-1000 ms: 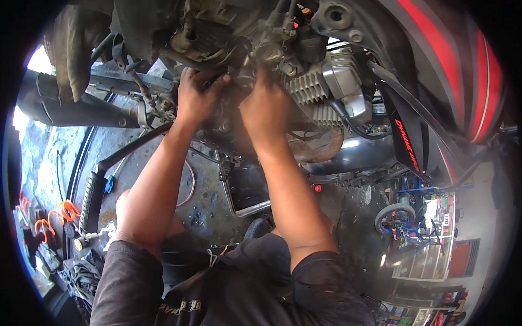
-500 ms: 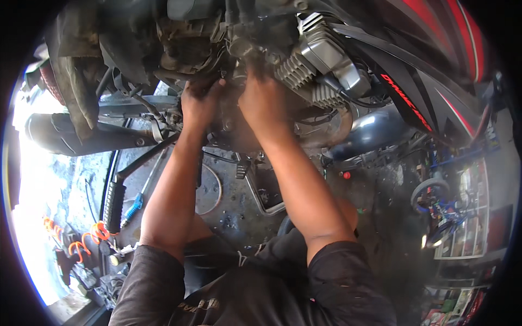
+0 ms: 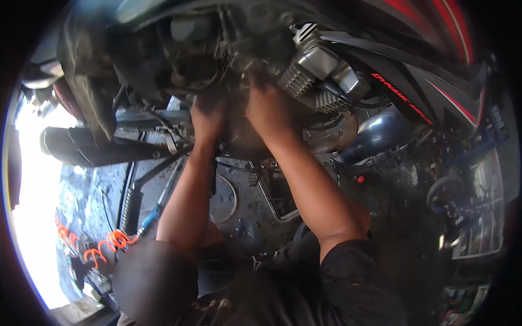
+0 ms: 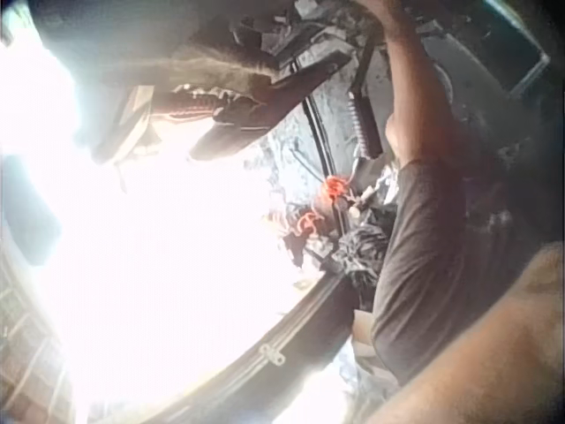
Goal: The person holds a metal component and rotates an attached rod, then aligns and inserts the component into the motorcycle engine block before tightening a fastener.
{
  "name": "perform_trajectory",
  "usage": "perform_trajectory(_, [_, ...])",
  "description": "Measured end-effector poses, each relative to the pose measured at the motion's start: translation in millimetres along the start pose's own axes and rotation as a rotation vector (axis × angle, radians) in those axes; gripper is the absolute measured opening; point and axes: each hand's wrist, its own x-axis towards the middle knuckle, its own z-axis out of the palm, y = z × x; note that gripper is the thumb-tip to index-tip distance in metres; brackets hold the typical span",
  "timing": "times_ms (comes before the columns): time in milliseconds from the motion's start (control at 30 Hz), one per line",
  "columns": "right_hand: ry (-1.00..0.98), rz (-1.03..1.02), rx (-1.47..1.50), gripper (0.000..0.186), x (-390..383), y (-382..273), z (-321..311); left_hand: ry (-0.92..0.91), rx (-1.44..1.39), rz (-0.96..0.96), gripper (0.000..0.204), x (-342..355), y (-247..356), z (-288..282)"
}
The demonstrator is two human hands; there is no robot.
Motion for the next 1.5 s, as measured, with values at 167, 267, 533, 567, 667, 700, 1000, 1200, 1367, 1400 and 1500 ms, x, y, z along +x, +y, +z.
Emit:
perform_trajectory(167, [0.193, -0.183, 0.115, 0.045, -9.4, -22.4, -9.3, 0.488, 0.134, -0.132, 0.018, -8.5, -23.3, -7.8])
perform_trajectory(267, [0.157, -0.336, 0.146, 0.031, -7.3, -17.2, -18.2, 0.483, 0.217, -0.038, 0.023, -10.4, -15.8, 1.8])
perform_trajectory(533, [-0.010, -0.178, 0.145, 0.017, 26.3, -20.8, -2.4, 0.337, 0.142, -0.028, 0.019, -5.5, -11.3, -1.6])
perform_trajectory(567, [-0.014, -0.184, 0.140, 0.017, 27.8, -22.1, -2.4, 0.251, 0.136, -0.057, 0.022, -7.9, -8.8, -1.4])
perform_trajectory(667, [-0.050, -0.084, 0.184, 0.017, 30.2, -27.1, -2.9, 0.139, 0.176, -0.094, 0.028, -3.9, -9.3, -2.7])
perform_trajectory(700, [-0.078, -0.053, 0.151, 0.017, 29.9, -26.9, -2.9, 0.099, 0.175, -0.129, 0.031, -3.8, -8.0, -3.6])
perform_trajectory(1000, [-0.053, -0.249, -0.089, 0.024, 34.2, -29.5, -1.8, 0.081, 0.213, -0.101, 0.023, -3.3, -5.2, -3.1])
perform_trajectory(1200, [-0.046, -0.226, -0.037, 0.025, 27.6, -22.8, 4.6, 0.086, 0.113, -0.172, 0.024, -3.7, -5.8, 1.3])
perform_trajectory(1367, [-0.038, -0.188, -0.046, 0.029, 25.6, -29.2, -1.1, 0.090, 0.214, -0.146, 0.027, -2.9, -3.6, -3.9])
perform_trajectory(1400, [-0.036, -0.193, -0.048, 0.029, 25.3, -26.4, -0.4, 0.099, 0.190, -0.153, 0.027, -4.3, -1.3, -2.2])
perform_trajectory(1500, [0.056, -0.273, -0.009, 0.027, 25.0, -19.0, 5.8, 0.107, 0.188, -0.153, 0.027, -2.7, -0.2, 0.4])
